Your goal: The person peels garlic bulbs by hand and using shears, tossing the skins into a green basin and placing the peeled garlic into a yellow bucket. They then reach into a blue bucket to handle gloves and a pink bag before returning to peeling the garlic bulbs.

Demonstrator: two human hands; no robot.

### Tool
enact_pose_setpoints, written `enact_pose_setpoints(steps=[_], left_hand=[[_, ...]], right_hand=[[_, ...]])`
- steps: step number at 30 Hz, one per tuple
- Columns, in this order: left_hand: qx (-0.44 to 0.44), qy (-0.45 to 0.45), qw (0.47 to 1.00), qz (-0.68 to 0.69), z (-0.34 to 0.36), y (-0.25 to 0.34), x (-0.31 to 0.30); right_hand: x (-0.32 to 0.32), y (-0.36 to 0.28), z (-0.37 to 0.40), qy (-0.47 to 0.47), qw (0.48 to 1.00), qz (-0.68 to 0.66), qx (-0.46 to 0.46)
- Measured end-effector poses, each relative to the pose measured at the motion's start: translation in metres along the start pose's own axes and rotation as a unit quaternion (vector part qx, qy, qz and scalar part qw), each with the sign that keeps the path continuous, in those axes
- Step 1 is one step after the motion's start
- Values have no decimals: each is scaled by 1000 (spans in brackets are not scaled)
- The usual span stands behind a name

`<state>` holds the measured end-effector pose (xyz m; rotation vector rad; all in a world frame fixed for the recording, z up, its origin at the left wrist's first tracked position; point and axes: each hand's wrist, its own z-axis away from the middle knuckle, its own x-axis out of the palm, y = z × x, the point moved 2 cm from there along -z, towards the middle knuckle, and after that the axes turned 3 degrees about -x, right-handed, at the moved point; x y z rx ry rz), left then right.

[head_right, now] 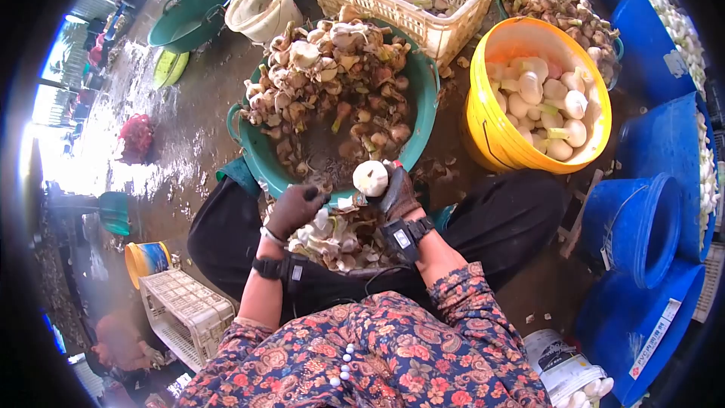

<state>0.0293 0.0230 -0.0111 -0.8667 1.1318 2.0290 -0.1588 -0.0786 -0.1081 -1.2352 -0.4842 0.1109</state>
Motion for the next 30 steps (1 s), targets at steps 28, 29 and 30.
enact_pose_setpoints(steps=[28,29,30], left_hand=[[88,22,892,444,-24,40,9],[50,8,891,451,-20,39,10],[41,33,910,411,-13,41,8]], right_hand=[[30,-40,5,-79,965,21,249],[23,-35,1,-40,966,240,88],[32,-69,11,-15,945,327,17]])
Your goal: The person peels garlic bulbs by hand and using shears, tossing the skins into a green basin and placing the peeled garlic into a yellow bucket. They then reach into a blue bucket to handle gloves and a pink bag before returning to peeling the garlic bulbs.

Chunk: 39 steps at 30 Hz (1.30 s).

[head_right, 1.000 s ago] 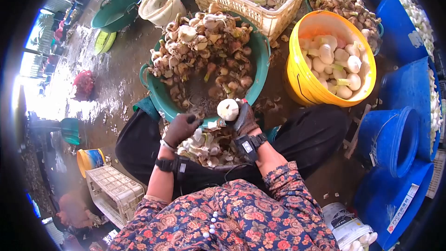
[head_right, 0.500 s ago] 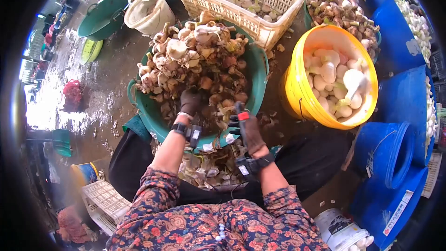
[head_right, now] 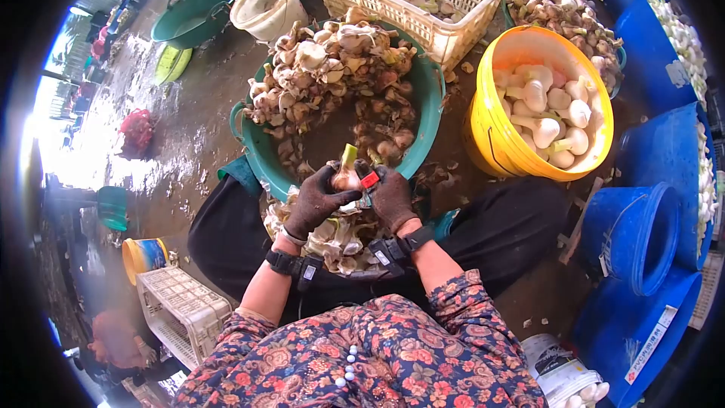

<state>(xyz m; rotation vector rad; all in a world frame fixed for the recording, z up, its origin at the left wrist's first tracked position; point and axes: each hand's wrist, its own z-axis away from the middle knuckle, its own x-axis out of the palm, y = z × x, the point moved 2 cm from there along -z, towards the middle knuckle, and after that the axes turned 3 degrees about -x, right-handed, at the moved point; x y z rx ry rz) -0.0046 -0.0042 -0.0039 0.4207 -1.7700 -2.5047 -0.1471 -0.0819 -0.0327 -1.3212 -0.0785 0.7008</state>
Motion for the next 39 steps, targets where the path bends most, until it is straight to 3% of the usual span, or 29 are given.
enact_pose_setpoints(steps=[1,3,8,9,10,11,13,15,17,20,22,23,24,25,28,29,31,32,33,34,35,36,37,39], left_hand=[[1,2,1000,0,4,1,0],[91,42,977,-189,11,7,-1],[74,13,963,-258,18,13,-10],[74,12,963,-258,20,15,-12],[34,-12,989,-146,20,16,-13],[-6,-35,999,-31,20,16,-14],[-13,-43,999,-27,19,10,-15],[10,-38,989,-144,17,4,-13],[58,-9,991,-121,17,0,-8],[31,-41,984,-170,16,2,-11],[-55,-86,994,-48,15,5,-14],[-55,-86,994,-48,17,7,-15],[-90,-94,990,56,20,11,-16],[-125,-101,974,160,23,13,-16],[-67,-68,971,218,23,5,2],[-29,-33,965,257,22,2,6],[-41,-59,965,250,23,3,9],[34,1,997,70,21,3,5],[107,61,986,-115,19,6,1],[167,142,958,-188,20,13,1],[166,142,957,-190,19,13,-3],[98,67,968,-220,17,10,-5],[30,-9,968,-247,17,6,-6],[62,41,976,-203,16,-7,-1]], right_hand=[[3,3,1,-1,1000,0,-2],[6,1,2,51,987,77,-131],[4,0,5,15,983,89,-161],[4,3,3,-45,991,-77,-95],[6,6,2,-104,965,-239,-28],[6,7,3,-104,965,-240,-29],[1,-4,11,-84,941,-299,132],[6,5,7,-87,955,-256,121],[10,11,7,-72,990,-106,-61],[4,5,6,-71,991,-29,-107],[3,8,5,-61,989,24,-134],[5,17,4,-111,986,-109,-60],[7,17,6,-158,958,-241,15],[7,14,7,-158,957,-241,15],[11,8,9,-159,899,-383,143],[11,7,9,-158,899,-383,141],[10,2,15,-224,868,-416,148],[13,12,12,-226,868,-415,150],[21,32,1,-244,839,-463,151],[30,52,-11,-263,805,-510,151],[35,60,-16,-280,769,-555,151],[36,58,-12,-222,828,-480,187],[34,46,-6,-223,827,-480,187],[27,22,1,-232,891,-386,59]])
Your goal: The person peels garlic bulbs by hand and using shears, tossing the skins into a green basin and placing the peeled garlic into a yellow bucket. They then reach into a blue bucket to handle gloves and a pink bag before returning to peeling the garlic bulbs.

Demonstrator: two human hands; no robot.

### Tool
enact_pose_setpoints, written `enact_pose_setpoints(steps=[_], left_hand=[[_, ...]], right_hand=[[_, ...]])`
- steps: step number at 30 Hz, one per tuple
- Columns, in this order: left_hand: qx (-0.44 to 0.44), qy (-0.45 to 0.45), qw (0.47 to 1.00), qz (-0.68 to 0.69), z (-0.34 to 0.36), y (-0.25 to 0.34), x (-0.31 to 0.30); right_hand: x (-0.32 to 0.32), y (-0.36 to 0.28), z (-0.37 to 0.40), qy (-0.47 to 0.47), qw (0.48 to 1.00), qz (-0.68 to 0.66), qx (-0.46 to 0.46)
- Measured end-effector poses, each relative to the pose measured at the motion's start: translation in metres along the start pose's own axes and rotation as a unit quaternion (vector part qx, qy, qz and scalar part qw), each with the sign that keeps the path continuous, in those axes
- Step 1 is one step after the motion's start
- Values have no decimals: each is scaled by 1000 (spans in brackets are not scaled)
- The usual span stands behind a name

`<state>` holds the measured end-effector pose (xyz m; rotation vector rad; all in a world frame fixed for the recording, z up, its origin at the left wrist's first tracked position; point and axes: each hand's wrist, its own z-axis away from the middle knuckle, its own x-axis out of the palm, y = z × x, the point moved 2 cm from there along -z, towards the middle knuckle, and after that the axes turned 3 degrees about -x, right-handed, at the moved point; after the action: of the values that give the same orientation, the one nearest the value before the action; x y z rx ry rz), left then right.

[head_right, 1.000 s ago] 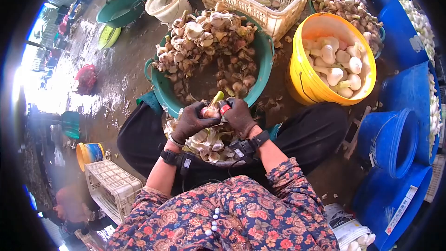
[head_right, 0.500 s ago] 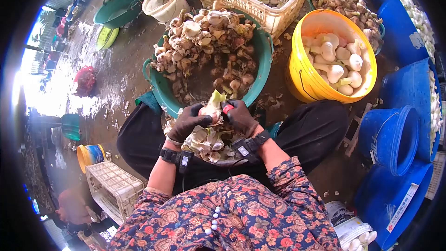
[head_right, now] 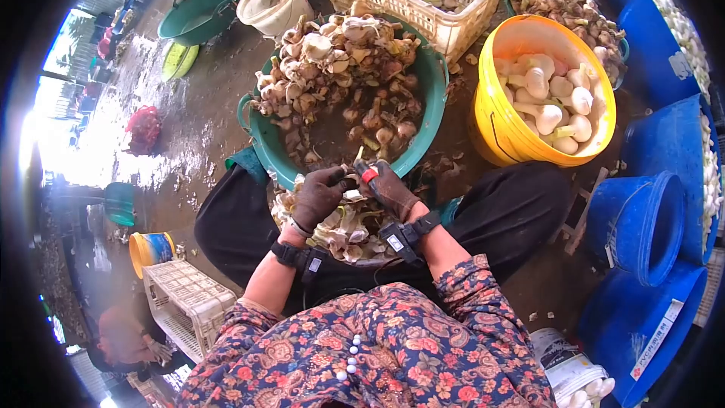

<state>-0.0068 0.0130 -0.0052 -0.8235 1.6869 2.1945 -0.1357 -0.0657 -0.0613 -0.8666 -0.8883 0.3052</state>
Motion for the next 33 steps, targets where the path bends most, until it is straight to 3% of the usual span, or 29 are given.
enact_pose_setpoints(steps=[2,4,6,7,10,11,12,14,15,18,20,22,24,25,26,27,29,30,31,32,33], left_hand=[[-126,-11,966,228,-1,-20,9],[-151,-16,945,289,2,-15,3],[-210,-15,848,485,9,-17,0],[-176,-10,876,449,11,-16,-2],[-188,-1,895,405,16,-9,-13],[-148,23,923,355,13,-9,-14],[-147,24,922,356,13,-9,-16],[-128,0,965,229,12,-9,-22],[-127,2,965,228,13,-9,-23],[-227,-18,886,403,20,-7,-17],[-108,0,928,358,27,3,-21],[30,60,985,158,28,3,-21],[-41,60,944,321,30,6,-27],[-101,56,933,342,29,4,-28],[-100,56,933,341,30,1,-30],[-42,50,978,197,30,-4,-33],[29,60,995,-72,31,-29,-28],[29,58,995,-73,30,-35,-25],[29,69,997,-36,30,-41,-21],[29,79,996,2,28,-46,-17],[34,114,985,127,27,-43,-13]], right_hand=[[-7,-10,-2,-34,999,-7,-12],[-5,-22,5,-70,997,-11,-22],[1,-34,14,-16,996,-89,-23],[-9,-28,9,-69,996,-36,-35],[-3,-35,13,-120,988,66,-69],[2,-42,19,-99,986,-88,102],[6,-44,20,-99,986,-87,102],[11,-49,19,-78,976,203,-1],[16,-56,24,-89,985,148,-23],[10,-49,22,-90,990,91,-65],[12,-42,25,-133,989,47,-48],[21,-38,27,-117,990,-40,-61],[21,-35,22,-109,992,-30,-57],[21,-34,20,-98,968,154,-173],[20,-34,20,-80,897,332,-281],[36,-48,31,-58,839,452,-297],[35,-32,27,-58,820,478,-309],[35,-25,24,-59,799,504,-321],[34,-18,22,-25,832,444,-332],[31,-12,19,-23,832,444,-332],[25,-8,15,17,938,245,-245]])
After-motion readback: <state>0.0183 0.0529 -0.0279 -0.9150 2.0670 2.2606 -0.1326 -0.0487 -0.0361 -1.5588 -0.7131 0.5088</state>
